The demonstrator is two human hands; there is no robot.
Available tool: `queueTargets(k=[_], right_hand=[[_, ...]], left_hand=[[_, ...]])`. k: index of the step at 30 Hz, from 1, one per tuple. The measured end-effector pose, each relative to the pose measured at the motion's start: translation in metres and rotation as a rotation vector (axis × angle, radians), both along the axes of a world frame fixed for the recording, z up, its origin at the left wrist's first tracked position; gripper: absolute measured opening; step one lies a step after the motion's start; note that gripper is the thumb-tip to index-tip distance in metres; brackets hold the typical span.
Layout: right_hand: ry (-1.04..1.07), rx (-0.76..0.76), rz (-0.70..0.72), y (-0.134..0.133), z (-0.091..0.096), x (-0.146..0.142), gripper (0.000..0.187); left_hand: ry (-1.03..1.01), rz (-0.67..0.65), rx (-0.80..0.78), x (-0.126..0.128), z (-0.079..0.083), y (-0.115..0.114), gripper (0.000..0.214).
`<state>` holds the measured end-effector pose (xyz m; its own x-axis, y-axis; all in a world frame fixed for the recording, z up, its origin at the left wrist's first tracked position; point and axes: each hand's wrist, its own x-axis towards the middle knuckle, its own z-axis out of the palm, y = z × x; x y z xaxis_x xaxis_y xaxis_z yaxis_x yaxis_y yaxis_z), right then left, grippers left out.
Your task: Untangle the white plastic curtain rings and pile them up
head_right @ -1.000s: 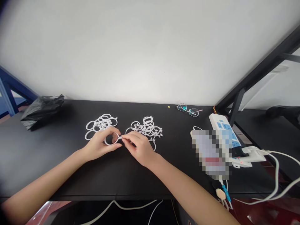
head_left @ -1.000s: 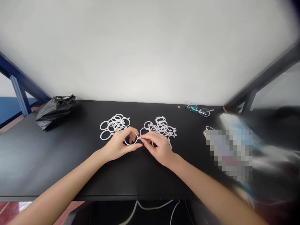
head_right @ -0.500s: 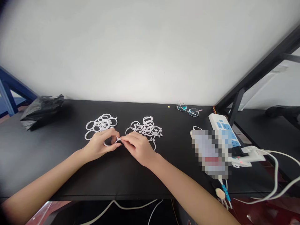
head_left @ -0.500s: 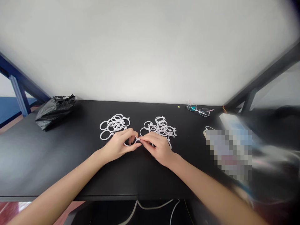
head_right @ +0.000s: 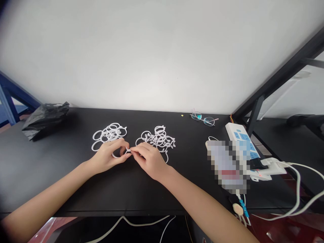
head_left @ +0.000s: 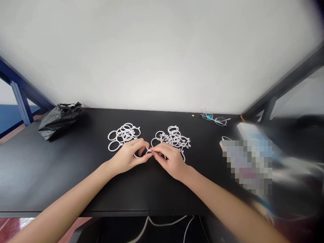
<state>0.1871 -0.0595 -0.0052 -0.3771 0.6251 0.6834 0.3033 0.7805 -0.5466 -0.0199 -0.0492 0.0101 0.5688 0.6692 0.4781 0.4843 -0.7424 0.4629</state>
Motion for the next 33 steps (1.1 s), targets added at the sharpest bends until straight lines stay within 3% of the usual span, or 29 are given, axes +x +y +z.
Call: queueTargets(k=[4,10,16,33], right_hand=[[-0.014,-0.025,-0.032,0.002,0.001,0.000,0.014],[0.016,-0.048,-0.050,0.004,0.002,0.002,0.015],[0.009,-0.066,-0.052,0.004,0.002,0.002,0.016],[-0.008,-0.097,-0.059,0.005,0.002,0.002,0.016]], left_hand=[[0.086,0.053,0.164,-0.007,0.003,0.007,0.016],[0.210,0.245,0.349,-0.040,0.002,0.030,0.028],[0.261,0.302,0.306,-0.058,-0.003,0.043,0.031],[0.294,0.291,0.164,-0.065,-0.008,0.048,0.034]])
